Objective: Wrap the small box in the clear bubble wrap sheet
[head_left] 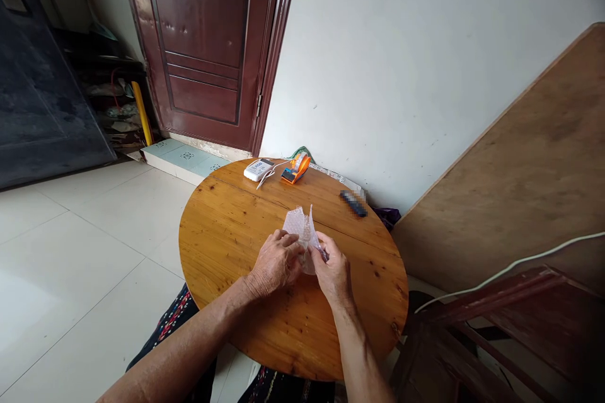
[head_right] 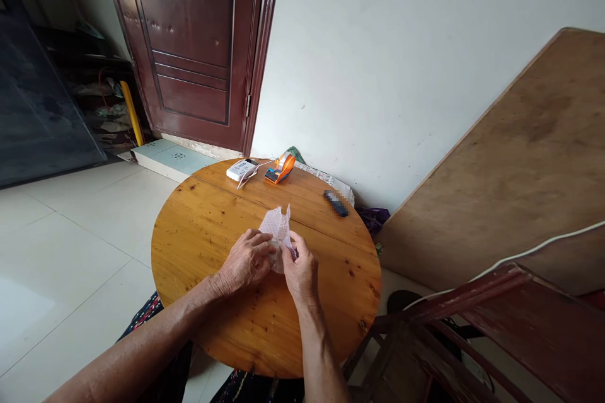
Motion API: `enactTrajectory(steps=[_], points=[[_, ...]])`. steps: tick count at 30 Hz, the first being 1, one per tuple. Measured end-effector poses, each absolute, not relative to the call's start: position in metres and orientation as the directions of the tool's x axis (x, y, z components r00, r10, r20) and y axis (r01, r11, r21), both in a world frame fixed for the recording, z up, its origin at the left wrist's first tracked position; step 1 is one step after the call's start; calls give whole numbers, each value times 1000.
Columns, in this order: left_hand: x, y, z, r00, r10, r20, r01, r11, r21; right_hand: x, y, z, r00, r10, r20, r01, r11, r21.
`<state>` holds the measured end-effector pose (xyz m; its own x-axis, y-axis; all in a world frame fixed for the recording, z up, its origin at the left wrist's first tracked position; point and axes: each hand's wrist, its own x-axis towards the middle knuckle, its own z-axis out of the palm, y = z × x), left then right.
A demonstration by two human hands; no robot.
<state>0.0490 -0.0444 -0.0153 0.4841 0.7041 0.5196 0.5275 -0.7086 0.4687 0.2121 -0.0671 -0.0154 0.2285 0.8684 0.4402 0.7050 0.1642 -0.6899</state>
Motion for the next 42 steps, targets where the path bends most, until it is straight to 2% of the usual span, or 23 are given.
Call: enactTrajectory(steps=[5,23,42], points=[[50,-45,-15,458,721,520,536,-691,486,213,-65,-17,243,879,411,631,179,-755],[50,-43,-18,493,705,509,519,-708,479,205,-66,-15,227,882,414,526,246,-814],[51,-43,-18,471,728,499,521,-686,509,205,-69,-9,191,886,422,529,269,-805]])
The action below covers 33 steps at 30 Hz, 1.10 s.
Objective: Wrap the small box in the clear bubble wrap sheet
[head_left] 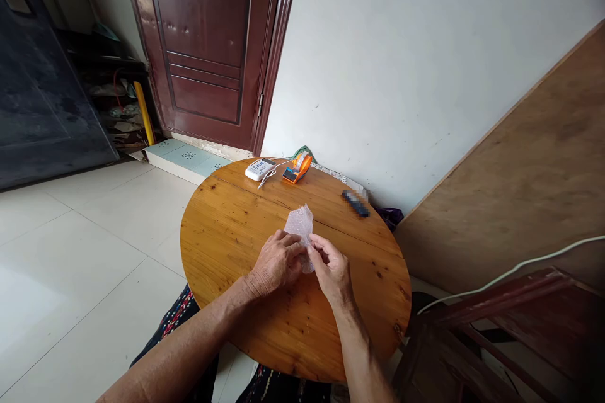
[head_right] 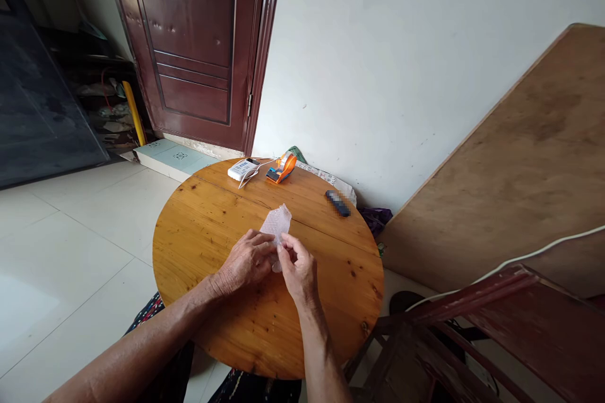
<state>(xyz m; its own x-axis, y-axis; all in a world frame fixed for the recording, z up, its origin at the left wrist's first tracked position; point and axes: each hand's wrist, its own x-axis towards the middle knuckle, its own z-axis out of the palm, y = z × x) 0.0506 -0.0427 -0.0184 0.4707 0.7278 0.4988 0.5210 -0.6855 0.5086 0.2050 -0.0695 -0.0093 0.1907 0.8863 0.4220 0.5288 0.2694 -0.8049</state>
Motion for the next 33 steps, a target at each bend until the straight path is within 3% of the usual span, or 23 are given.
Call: enactTrajectory(steps=[9,23,29,33], points=[[50,-45,-14,419,775,472,488,-631,603,206,-72,-11,119,930,347,443,263,-857],[51,-42,-20,382,768,513,472,-640,606,203,-71,-10,51,941,334,446,277,-851],[49,-44,-16,387,762,519,434,-648,627,201,-71,-11,56,938,342,506,268,-820],[46,-47,-12,367,804,468,397,-590,703,201,-73,-10,16,934,356,586,280,-761]])
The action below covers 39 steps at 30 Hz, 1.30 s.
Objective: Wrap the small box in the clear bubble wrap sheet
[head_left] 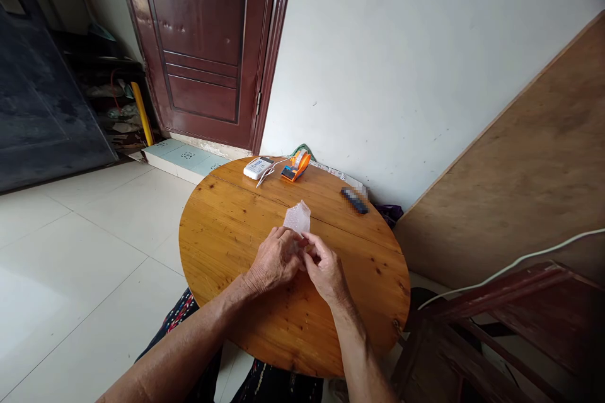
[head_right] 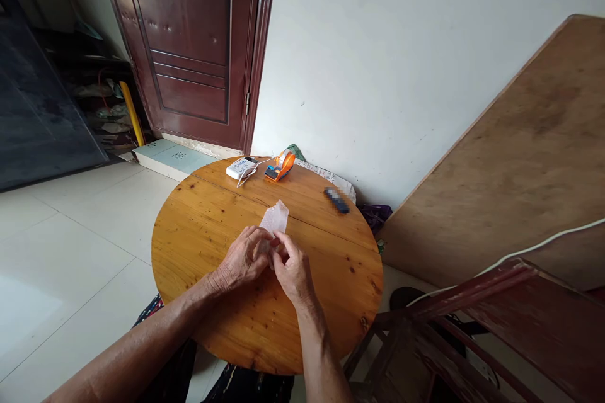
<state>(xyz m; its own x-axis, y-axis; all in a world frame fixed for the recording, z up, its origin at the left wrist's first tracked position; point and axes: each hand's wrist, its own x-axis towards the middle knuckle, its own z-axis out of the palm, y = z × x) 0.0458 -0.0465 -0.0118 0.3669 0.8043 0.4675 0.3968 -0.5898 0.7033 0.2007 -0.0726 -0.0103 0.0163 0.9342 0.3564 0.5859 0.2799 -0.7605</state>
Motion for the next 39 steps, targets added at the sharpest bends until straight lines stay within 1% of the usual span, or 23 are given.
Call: enactTrajectory(steps=[3,7,9,12,14,18,21,23,25,27,29,32,35,37,39], points=[[45,-48,-7,327,842,428,375,-532,760,200,-74,-9,-4,928,374,632,292,-718],[49,-48,-7,300,860,412,389,-505,771,199,-77,-6,-31,906,423,653,339,-678],[51,-47,-9,295,863,410,402,-502,766,200,-77,-5,-45,915,401,630,337,-699],[53,-46,-13,297,865,403,419,-498,760,201,-76,-6,-33,944,327,562,288,-776],[54,-45,-15,295,866,403,437,-497,749,202,-74,-8,32,945,326,507,266,-820],[56,-43,-16,290,875,389,509,-485,711,211,-70,-6,243,912,332,442,200,-874],[57,-43,-14,302,882,361,541,-470,697,220,-69,1,308,904,296,423,148,-894],[57,-43,-14,318,884,344,542,-467,699,225,-67,5,284,918,277,434,134,-891],[57,-43,-14,334,882,334,534,-469,704,227,-61,6,211,944,253,466,130,-875],[57,-43,-15,340,883,323,536,-464,706,230,-51,5,122,966,229,523,134,-842],[58,-42,-16,346,885,311,540,-459,705,232,-38,1,75,971,225,593,138,-793],[58,-41,-18,364,879,307,529,-467,709,238,-17,-6,119,960,253,686,105,-720],[59,-39,-20,388,861,329,498,-496,711,242,-1,-12,199,949,244,730,22,-683],[59,-38,-22,404,845,351,473,-521,711,242,7,-15,218,956,198,717,-19,-697],[60,-37,-23,412,836,363,455,-534,712,241,14,-16,208,968,138,672,-39,-739]])
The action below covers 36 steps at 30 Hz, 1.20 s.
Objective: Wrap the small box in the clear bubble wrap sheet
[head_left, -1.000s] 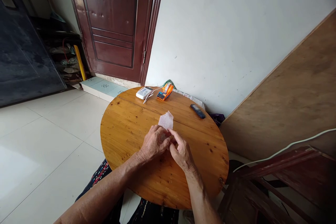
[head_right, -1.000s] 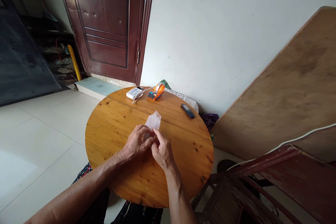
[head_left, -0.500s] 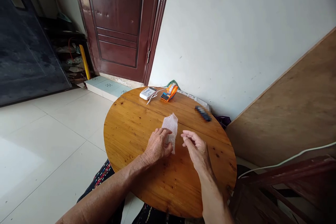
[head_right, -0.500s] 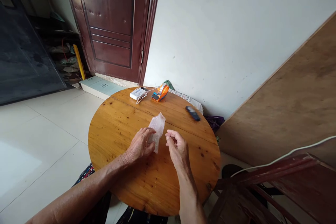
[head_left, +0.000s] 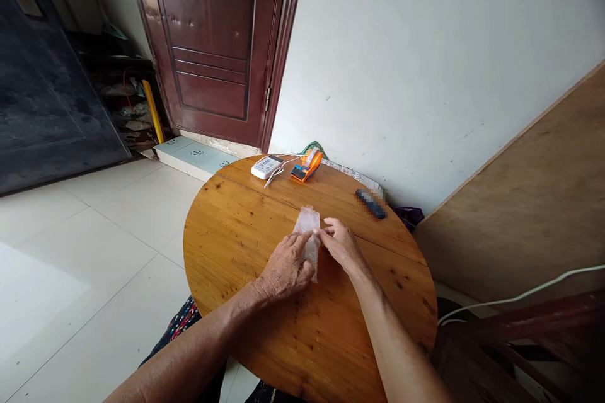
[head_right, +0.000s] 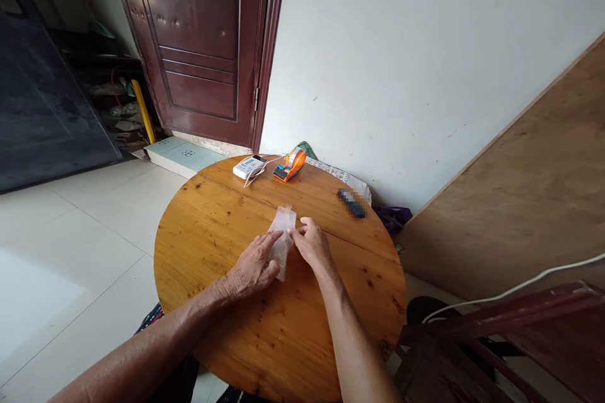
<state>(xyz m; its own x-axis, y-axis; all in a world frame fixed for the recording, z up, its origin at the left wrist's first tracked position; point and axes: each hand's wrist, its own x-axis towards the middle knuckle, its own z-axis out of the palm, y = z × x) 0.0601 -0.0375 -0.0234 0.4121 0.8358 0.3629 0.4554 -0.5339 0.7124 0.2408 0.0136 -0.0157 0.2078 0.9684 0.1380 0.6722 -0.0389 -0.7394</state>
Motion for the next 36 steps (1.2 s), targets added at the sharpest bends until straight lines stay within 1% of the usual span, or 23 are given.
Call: enactTrajectory(steps=[4,6,9,12,16,18,20,23,27,29,32,36], points=[[61,-38,-26,429,831,352,460,-537,707,234,23,-16,211,977,10,519,-103,-849],[61,-39,-25,421,836,353,483,-536,693,230,26,-17,204,979,-19,434,-108,-895],[59,-42,-20,404,820,405,527,-571,630,227,27,-18,180,984,-12,370,-78,-926],[57,-44,-15,446,784,431,545,-620,565,224,25,-17,176,984,2,358,-62,-932],[57,-44,-11,447,804,393,545,-593,593,218,17,-6,161,985,69,200,36,-979],[57,-44,-11,437,812,387,553,-582,596,213,10,5,129,988,86,161,65,-985],[57,-45,-12,415,823,389,571,-568,592,211,0,15,68,994,81,186,67,-980],[56,-45,-14,316,861,398,598,-507,621,210,-18,26,-23,995,95,282,97,-954],[54,-44,-20,163,907,388,590,-404,699,210,-41,26,-38,981,193,490,186,-852],[54,-42,-23,132,917,378,557,-384,737,208,-51,23,-43,964,262,556,241,-795],[53,-38,-24,181,918,354,469,-397,789,205,-64,19,-116,921,371,605,362,-710],[50,-36,-22,275,916,292,347,-378,858,203,-76,10,-202,865,459,622,476,-622]])
